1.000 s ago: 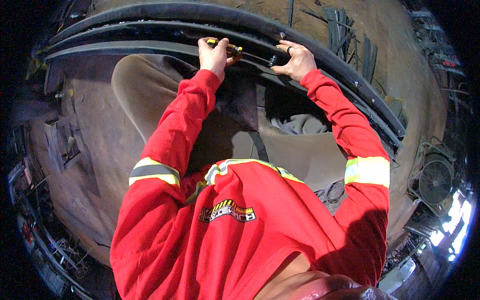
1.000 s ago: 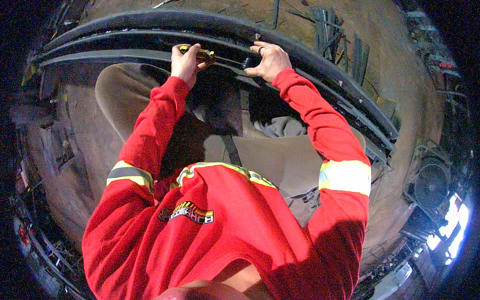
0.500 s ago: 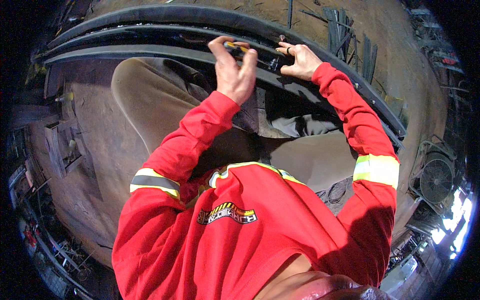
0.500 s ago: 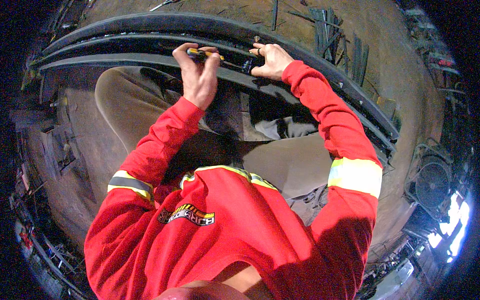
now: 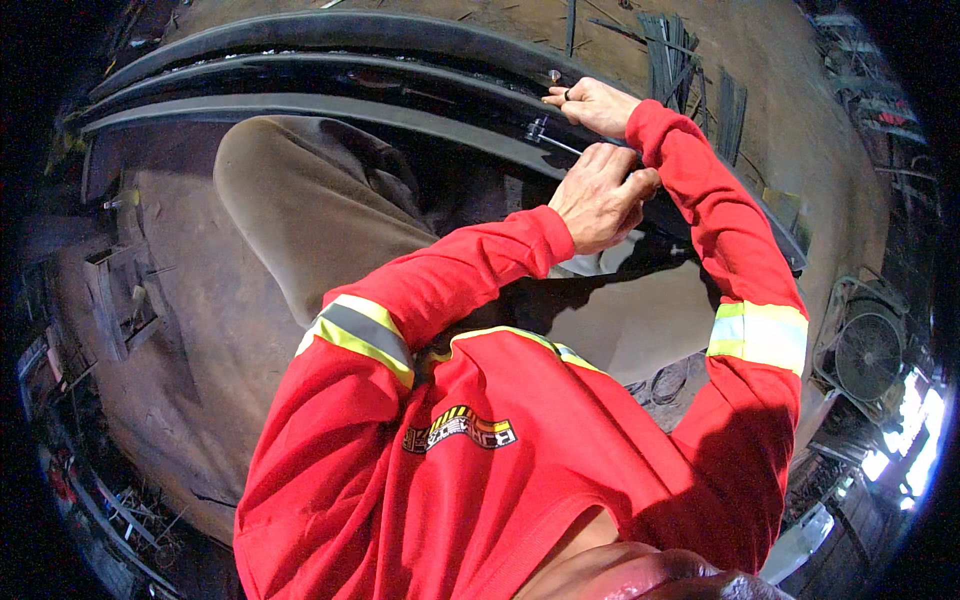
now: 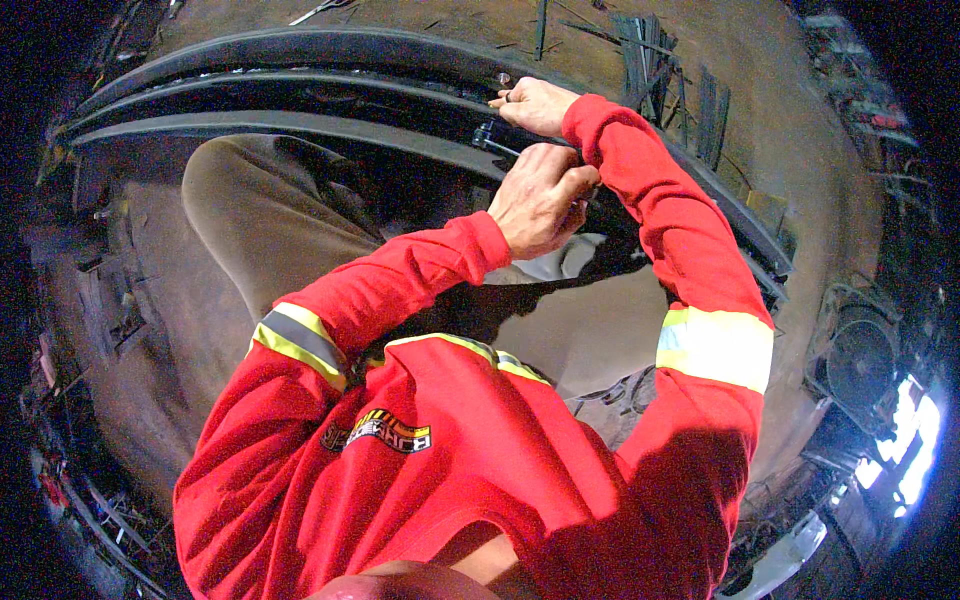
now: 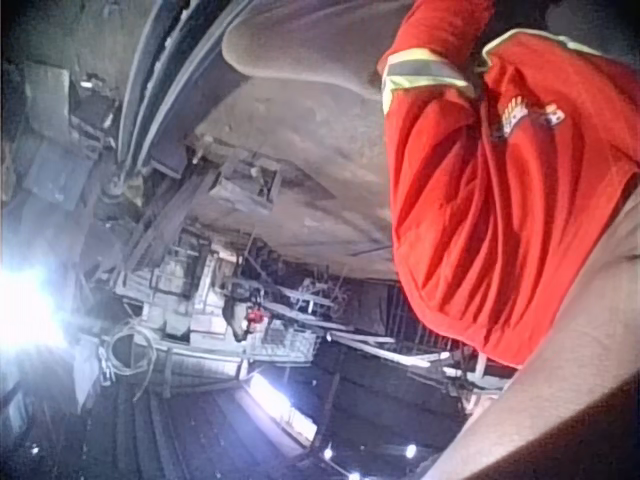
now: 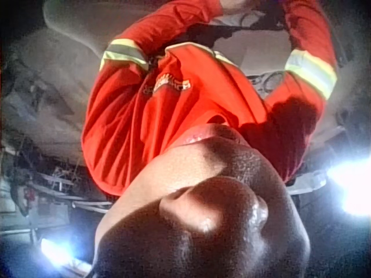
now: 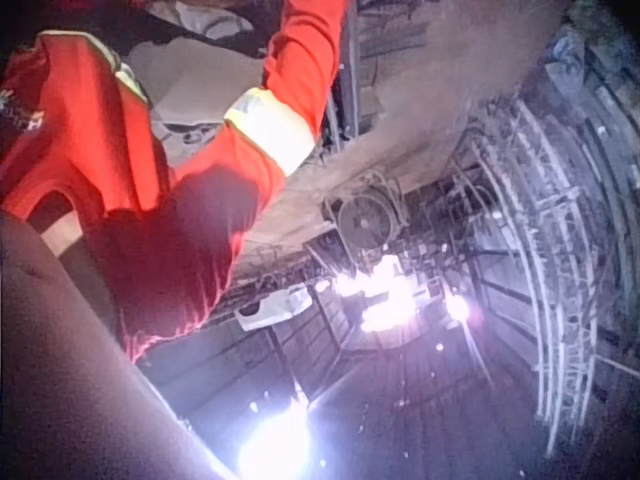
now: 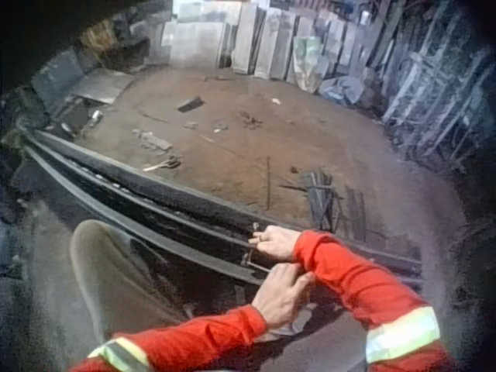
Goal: The person sits on the floor and assembles a metal frame structure. They align metal bars and secure them using a screwdriver to tighten screws at various connection points.
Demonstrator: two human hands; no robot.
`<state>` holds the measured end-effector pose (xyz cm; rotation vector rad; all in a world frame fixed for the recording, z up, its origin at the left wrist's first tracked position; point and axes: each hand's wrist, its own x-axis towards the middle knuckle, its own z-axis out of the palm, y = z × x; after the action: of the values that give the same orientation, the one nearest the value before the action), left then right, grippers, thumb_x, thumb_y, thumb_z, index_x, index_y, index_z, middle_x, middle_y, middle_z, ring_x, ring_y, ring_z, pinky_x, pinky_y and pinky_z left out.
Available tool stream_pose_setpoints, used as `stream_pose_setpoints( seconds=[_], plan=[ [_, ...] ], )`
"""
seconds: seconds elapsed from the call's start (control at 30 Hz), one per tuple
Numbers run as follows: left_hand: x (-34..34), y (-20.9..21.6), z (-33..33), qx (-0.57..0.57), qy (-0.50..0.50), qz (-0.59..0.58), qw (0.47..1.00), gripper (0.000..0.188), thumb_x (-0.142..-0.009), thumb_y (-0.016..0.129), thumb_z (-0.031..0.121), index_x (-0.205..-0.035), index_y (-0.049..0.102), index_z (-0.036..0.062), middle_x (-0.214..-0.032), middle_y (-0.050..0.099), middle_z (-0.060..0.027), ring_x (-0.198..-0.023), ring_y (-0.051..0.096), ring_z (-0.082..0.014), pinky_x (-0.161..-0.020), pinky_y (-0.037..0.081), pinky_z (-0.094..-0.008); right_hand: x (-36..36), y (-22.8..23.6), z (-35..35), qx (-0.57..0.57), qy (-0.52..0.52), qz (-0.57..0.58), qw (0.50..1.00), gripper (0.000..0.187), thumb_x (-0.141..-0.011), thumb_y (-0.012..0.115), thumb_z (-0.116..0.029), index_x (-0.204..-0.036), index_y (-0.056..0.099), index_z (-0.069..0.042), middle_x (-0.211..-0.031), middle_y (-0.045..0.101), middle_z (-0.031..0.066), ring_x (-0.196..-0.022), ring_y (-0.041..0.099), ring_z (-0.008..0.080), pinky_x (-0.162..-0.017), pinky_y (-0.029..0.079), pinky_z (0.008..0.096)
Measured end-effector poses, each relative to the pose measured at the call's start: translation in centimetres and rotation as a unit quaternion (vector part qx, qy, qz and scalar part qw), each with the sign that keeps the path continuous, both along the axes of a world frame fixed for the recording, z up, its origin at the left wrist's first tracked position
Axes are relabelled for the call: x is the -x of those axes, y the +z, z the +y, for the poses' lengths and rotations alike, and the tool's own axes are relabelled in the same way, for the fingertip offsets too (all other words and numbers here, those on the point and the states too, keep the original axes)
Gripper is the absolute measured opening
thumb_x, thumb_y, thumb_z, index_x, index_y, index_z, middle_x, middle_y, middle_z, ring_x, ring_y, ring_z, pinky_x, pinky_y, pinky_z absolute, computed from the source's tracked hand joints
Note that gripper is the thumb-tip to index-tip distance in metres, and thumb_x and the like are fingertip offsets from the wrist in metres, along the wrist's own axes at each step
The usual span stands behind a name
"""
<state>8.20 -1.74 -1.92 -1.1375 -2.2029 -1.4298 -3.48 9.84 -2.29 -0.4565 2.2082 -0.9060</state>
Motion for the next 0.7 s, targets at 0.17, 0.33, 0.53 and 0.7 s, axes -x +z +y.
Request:
stream_pose_setpoints(
  seconds=[0.17, 0.33, 0.53, 0.7],
  plan=[
    [-0.7, -1.4, 1.5, 0.180, -0.083, -0.021, 0.980, 0.042, -0.081, 0.055, 0.033, -0.116, 0.048, 0.0107, -0.108, 0.048, -0.0180, -0.096, 0.049, -0.0338, -0.084, 0.037, -0.0450, -0.8, 0.4, -0.1, -0.024, -0.005, 0.052, 0.998, 0.036, -0.080, 0.049, -0.022, -0.085, 0.064, 0.010, -0.112, 0.062, 0.0207, -0.113, 0.055, 0.0280, -0.094, 0.042, 0.0344],
    [-0.5, -4.0, 2.9, 0.296, -0.102, -0.044, 0.949, 0.060, -0.083, 0.049, 0.045, -0.127, 0.042, 0.0039, -0.124, 0.043, -0.0234, -0.112, 0.044, -0.0365, -0.094, 0.033, -0.0456, -1.3, 0.2, -0.2, -0.020, -0.018, 0.058, 0.998, 0.042, -0.078, 0.050, -0.024, -0.099, 0.061, 0.011, -0.119, 0.058, 0.0184, -0.113, 0.055, 0.0282, -0.097, 0.040, 0.0348],
    [-0.5, -6.8, 4.2, 0.300, -0.015, 0.000, 0.954, 0.071, -0.085, 0.036, 0.057, -0.126, 0.043, -0.0003, -0.124, 0.050, -0.0209, -0.120, 0.043, -0.0320, -0.105, 0.026, -0.0457, -1.5, -0.9, -0.1, -0.020, -0.032, 0.079, 0.996, 0.046, -0.075, 0.053, -0.026, -0.105, 0.061, 0.008, -0.112, 0.061, 0.0207, -0.103, 0.060, 0.0315, -0.090, 0.045, 0.0361],
    [0.5, -8.0, 4.7, 0.226, -0.026, 0.003, 0.974, 0.054, -0.083, 0.045, 0.049, -0.116, 0.053, 0.0062, -0.109, 0.061, -0.0161, -0.106, 0.055, -0.0309, -0.098, 0.037, -0.0438, -2.1, -1.5, -0.2, -0.043, -0.025, 0.131, 0.990, 0.056, -0.067, 0.062, -0.034, -0.110, 0.062, 0.003, -0.123, 0.053, 0.0243, -0.115, 0.052, 0.0344, -0.098, 0.040, 0.0343]
  ],
)
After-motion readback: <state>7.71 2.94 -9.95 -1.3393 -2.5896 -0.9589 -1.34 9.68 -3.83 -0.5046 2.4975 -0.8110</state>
